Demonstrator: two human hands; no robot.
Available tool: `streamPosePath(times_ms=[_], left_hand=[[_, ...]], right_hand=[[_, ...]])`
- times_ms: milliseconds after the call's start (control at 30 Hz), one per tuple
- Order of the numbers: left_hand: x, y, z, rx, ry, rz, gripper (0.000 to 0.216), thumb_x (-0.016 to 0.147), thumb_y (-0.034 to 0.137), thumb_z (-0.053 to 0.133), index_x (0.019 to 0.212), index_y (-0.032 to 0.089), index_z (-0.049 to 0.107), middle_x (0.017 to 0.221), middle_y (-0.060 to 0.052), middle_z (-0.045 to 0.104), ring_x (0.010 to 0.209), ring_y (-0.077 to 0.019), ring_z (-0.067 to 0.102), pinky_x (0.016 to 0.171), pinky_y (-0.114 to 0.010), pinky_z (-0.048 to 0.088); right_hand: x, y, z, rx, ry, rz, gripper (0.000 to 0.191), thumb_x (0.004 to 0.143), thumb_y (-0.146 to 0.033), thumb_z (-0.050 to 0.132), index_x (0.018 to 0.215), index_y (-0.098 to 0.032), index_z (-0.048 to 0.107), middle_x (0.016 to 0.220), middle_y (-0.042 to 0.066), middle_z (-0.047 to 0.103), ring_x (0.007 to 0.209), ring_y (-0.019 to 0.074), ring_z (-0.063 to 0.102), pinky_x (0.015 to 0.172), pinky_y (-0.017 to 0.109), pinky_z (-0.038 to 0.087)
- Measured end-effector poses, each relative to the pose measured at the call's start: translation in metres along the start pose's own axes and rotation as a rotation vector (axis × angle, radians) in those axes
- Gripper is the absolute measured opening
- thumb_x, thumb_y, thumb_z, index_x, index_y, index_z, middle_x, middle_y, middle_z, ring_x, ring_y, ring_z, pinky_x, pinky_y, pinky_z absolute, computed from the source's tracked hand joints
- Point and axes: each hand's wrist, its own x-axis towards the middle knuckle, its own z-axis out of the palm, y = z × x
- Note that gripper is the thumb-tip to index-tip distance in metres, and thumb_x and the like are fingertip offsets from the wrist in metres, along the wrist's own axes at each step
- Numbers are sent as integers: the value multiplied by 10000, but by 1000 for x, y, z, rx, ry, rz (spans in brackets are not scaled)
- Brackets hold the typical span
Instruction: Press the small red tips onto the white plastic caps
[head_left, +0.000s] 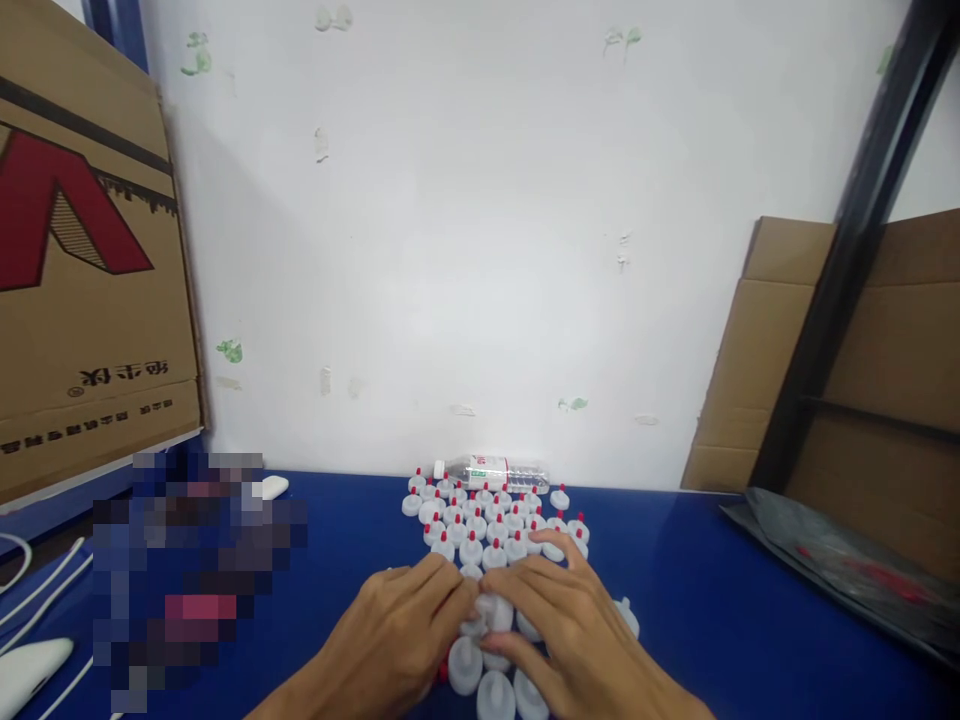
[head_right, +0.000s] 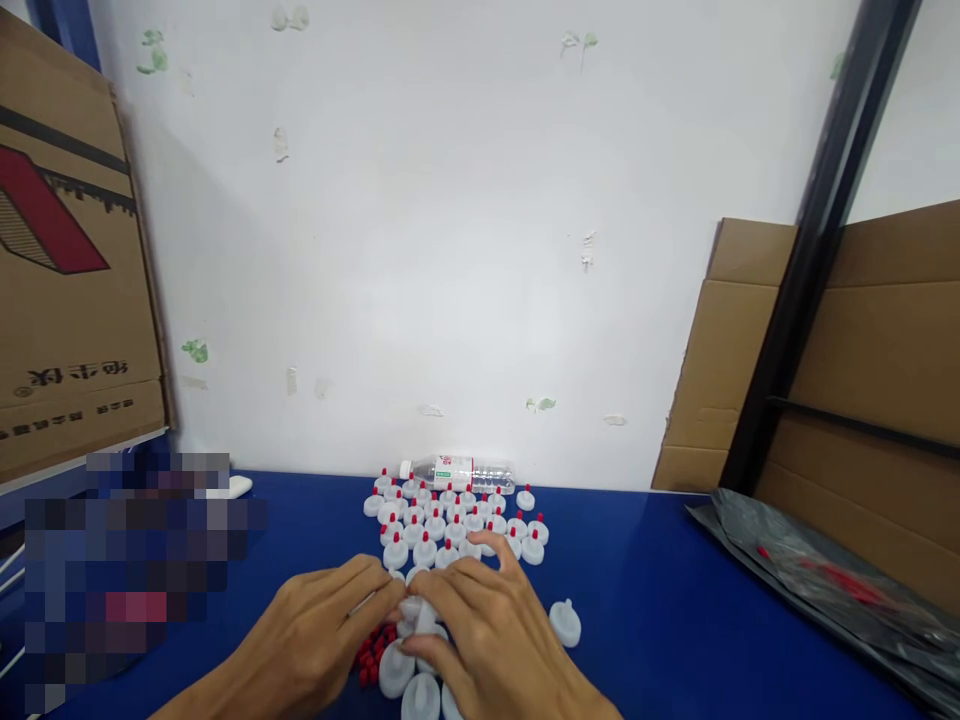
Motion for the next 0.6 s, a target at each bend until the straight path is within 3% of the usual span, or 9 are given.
streamPosePath(times_ms=[67, 167, 233, 300, 467, 600], left_hand=[[-2, -12, -5, -39, 1, -106, 299, 1036, 107, 333, 926, 213, 590, 763, -19, 630, 684, -177, 576, 537, -287, 331], [-6, -33, -14, -61, -11, -251, 302, 1059, 161, 359, 868, 215, 587, 756, -15, 604, 688, -179, 541, 589, -291, 345], [-7, -41, -19, -116, -87, -256, 260, 1067, 186, 388, 954, 223, 620, 868, -28, 632, 796, -186, 564, 642, -287, 379], [-7, -41, -23, -151, -161, -216, 248, 1051, 155, 398, 1036, 236, 632, 976, -43, 634, 878, -191, 565, 663, -282, 395], [-7, -28, -23, -127, -300, -132, 353, 939, 21, 418, 1097, 263, 622, 1035, -42, 636, 875, -189, 572, 588, -270, 356], [-9, -27, -18, -114, -377, -115, 199, 1010, 114, 500, 1081, 256, 620, 984, -20, 672, 881, -197, 582, 592, -274, 348]], right_hand=[[-1, 18, -9, -87, 41, 5, 208, 1029, -262, 552, 1222, -253, 630, 1122, 57, 774, 994, 224, 732, 1116, 495, 392], [-5, 51, -22, -200, 169, 197, 202, 1027, -319, 543, 1198, -257, 633, 1154, 73, 759, 1013, 262, 722, 1067, 522, 434], [-7, 64, -26, -207, 238, 332, 217, 1018, -370, 530, 1170, -264, 643, 1151, 74, 753, 1056, 281, 701, 973, 478, 514], [-8, 65, -26, -193, 242, 368, 213, 1009, -369, 520, 1150, -270, 646, 1149, 67, 750, 1083, 284, 689, 925, 451, 546], [-5, 45, -19, -172, 135, 247, 178, 1012, -306, 517, 1157, -277, 615, 1183, 55, 747, 1113, 274, 687, 1028, 498, 494], [-5, 38, -18, -122, 74, 246, 114, 1024, -297, 525, 1121, -278, 582, 1223, 47, 723, 1164, 262, 657, 1045, 484, 480]])
